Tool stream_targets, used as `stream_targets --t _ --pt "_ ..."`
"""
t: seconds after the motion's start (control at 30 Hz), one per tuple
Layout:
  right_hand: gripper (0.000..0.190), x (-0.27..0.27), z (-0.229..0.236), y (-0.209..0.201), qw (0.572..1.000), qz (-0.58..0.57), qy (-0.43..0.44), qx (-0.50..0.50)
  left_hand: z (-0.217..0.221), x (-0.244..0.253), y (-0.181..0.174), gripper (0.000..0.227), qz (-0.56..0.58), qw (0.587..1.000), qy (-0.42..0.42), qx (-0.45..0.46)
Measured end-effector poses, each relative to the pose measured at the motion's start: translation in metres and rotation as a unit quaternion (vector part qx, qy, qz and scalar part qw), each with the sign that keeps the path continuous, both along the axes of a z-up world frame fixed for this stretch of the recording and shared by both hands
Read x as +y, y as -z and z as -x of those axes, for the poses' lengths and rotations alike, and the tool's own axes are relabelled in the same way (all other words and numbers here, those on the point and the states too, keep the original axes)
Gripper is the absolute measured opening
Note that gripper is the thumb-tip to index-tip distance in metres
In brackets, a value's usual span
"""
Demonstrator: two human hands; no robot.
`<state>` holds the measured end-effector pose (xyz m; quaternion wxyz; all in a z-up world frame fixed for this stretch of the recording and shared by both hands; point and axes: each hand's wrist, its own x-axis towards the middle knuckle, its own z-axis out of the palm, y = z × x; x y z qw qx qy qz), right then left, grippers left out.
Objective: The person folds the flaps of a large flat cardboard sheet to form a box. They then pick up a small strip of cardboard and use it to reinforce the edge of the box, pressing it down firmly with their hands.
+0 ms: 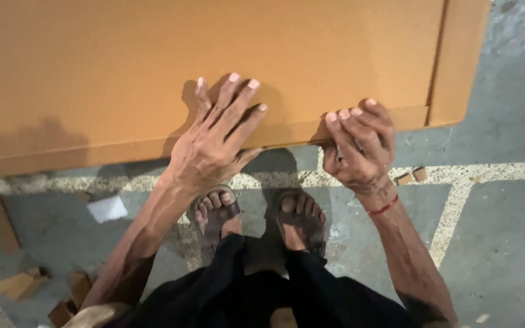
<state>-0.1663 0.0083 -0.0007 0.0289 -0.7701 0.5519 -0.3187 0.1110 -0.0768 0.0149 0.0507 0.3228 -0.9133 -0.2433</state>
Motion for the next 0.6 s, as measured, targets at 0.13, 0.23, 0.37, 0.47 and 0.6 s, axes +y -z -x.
stream_targets --t 0.13,0.23,0.37,0.47,0.6 --pt "0.034 -0.001 -0.005 -0.002 1.0 -0.013 0.015 0.017 -0.012 0.009 0.017 0.06 0.073 0.996 0.018 0.049" --pt "0.031 0.001 -0.008 -0.005 0.999 -0.02 0.023 0.023 -0.011 0.012 0.027 0.062 0.049 0.994 0.043 0.085" --pt "0.027 0.004 -0.011 -0.003 0.999 -0.02 0.029 0.029 -0.006 0.017 0.034 0.019 0.236 0.971 0.04 0.027" --pt "0.024 0.005 -0.013 -0.001 0.999 -0.019 0.026 0.025 -0.005 0.018 0.038 0.006 0.286 0.957 0.035 0.037" --pt "0.022 0.002 -0.016 -0.001 0.999 -0.01 0.026 0.04 -0.005 0.022 0.037 0.01 0.266 0.961 0.024 0.078"
